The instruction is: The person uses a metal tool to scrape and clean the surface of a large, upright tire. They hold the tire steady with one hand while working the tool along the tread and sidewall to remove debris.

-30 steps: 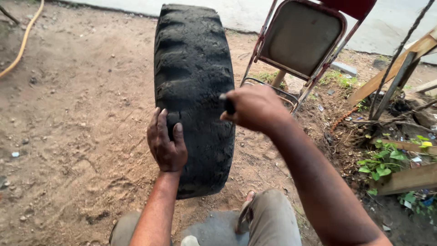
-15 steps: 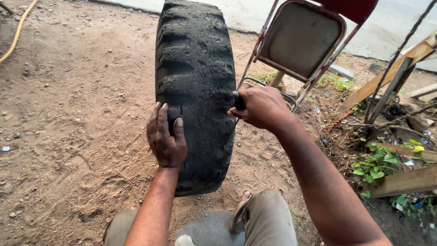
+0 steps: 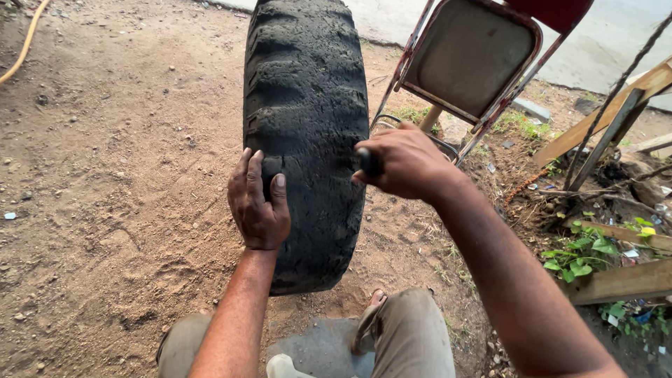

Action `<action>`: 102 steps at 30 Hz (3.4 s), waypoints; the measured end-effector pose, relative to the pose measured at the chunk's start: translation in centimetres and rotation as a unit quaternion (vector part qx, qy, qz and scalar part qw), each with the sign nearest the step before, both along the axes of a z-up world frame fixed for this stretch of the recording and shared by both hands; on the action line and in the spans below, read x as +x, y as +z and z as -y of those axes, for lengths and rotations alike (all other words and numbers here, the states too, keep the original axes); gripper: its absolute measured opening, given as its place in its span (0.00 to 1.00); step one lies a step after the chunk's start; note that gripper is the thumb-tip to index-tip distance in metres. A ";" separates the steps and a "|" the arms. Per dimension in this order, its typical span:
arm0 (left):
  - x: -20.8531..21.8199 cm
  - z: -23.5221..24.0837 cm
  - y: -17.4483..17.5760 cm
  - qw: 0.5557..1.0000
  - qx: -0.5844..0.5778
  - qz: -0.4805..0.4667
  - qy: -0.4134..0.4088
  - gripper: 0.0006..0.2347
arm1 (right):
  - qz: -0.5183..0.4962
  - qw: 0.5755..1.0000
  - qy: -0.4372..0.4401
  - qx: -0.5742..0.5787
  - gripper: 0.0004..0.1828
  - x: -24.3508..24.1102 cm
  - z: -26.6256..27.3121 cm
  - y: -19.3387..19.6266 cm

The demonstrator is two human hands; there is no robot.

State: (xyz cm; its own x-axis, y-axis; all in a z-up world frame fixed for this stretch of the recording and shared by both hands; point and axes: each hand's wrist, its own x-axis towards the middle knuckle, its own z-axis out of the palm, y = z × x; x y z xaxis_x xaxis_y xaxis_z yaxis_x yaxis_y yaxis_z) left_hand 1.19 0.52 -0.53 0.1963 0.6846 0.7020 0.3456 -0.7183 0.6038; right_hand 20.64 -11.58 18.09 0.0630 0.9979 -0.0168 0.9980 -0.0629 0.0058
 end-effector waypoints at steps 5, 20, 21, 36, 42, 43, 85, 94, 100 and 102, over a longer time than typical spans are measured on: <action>-0.2 0.1 0.1 1.000 -0.001 0.003 -0.004 0.22 | -0.011 0.963 -0.219 -0.154 0.18 -1.3 -1.4 0.2; -0.9 0.7 -0.3 1.000 0.014 0.006 -0.001 0.22 | 0.079 0.983 -0.126 -0.108 0.09 -4.8 -3.1 0.9; -0.8 0.7 -0.3 1.000 0.014 0.003 0.001 0.22 | 0.089 0.982 -0.144 -0.088 0.11 -4.0 -3.2 0.7; -0.8 0.4 -0.2 1.000 0.010 0.018 -0.016 0.20 | -0.054 0.980 -0.178 -0.072 0.08 -3.2 7.1 -6.1; 0.1 -0.1 0.2 1.000 0.004 0.011 0.004 0.20 | -0.346 0.859 -0.317 0.205 0.21 -5.5 12.9 -10.1; 0.4 -0.3 0.5 1.000 -0.001 0.011 0.001 0.21 | -0.394 0.837 -0.301 0.232 0.22 -6.0 13.5 -10.6; 0.7 -0.8 0.3 1.000 0.006 -0.013 0.016 0.22 | -0.589 0.601 -0.418 0.344 0.25 -12.8 13.2 -25.6; -0.4 -0.6 -0.3 1.000 -0.001 -0.003 0.015 0.21 | -0.693 0.429 -0.426 0.394 0.19 -4.1 18.5 -23.6; 0.6 -0.6 0.7 1.000 0.005 -0.006 0.006 0.21 | -0.635 0.604 -0.371 0.307 0.33 -10.9 14.7 -21.4; 0.5 -0.8 0.8 1.000 0.007 -0.005 0.012 0.22 | -0.614 0.653 -0.329 0.297 0.37 -12.7 13.5 -20.8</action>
